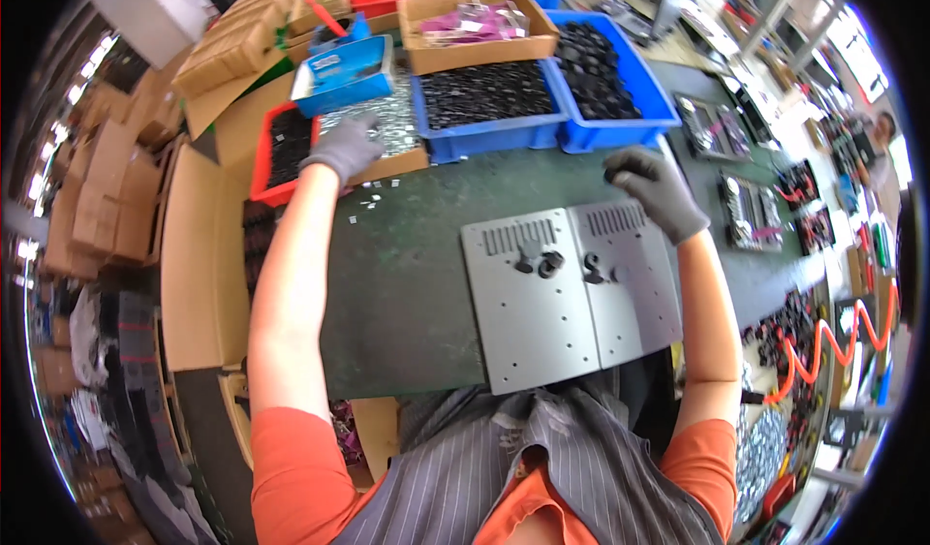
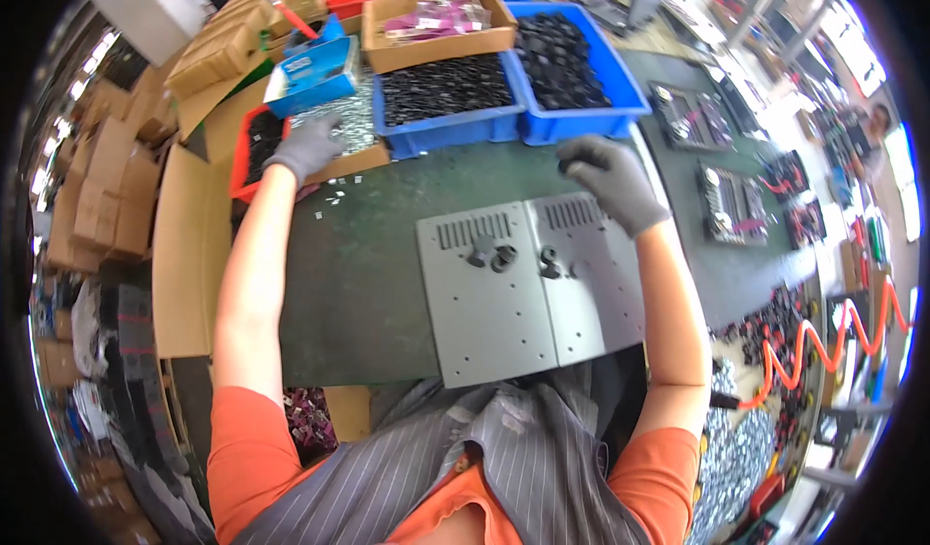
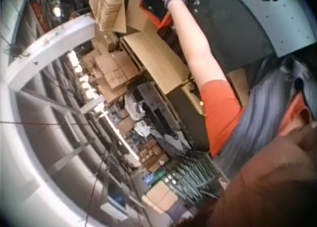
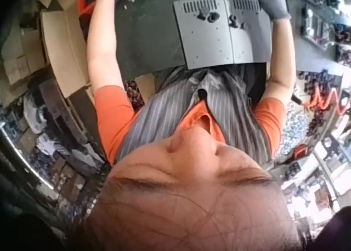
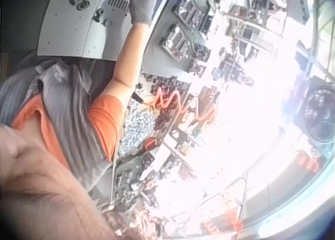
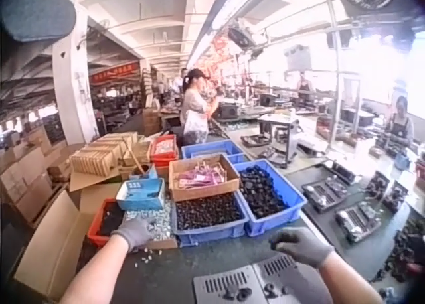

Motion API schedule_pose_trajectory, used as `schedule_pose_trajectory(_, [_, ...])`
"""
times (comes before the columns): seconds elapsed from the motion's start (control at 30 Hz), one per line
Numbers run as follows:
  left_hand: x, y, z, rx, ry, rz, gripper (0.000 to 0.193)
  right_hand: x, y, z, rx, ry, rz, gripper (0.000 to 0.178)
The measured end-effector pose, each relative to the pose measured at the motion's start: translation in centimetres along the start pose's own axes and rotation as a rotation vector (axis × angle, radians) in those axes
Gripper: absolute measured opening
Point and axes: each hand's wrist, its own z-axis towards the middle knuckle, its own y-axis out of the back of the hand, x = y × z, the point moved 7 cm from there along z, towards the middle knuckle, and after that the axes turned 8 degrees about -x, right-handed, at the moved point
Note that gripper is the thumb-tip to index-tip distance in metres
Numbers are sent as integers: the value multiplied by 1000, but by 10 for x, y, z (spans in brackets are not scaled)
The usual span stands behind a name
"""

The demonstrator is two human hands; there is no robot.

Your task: Assemble fans and internal components into a metal power supply housing using an electric screwdriver.

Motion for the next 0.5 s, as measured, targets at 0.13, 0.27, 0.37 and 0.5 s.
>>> schedule_pose_trajectory(0.13, [6,-8,6,-206,1,36,35,-25,-8,-62,120,-152,-178,17])
schedule_pose_trajectory(0.27, [-1,-3,20,-209,83,-75,31,-45,-5,-94,117,-203,-194,21])
schedule_pose_trajectory(0.37, [32,-10,24,-171,286,-512,27,5,19,-113,-256,-39,-124,29])
schedule_pose_trajectory(0.5, [37,-18,8,-160,616,-1434,19,-11,14,-202,153,-282,445,33])
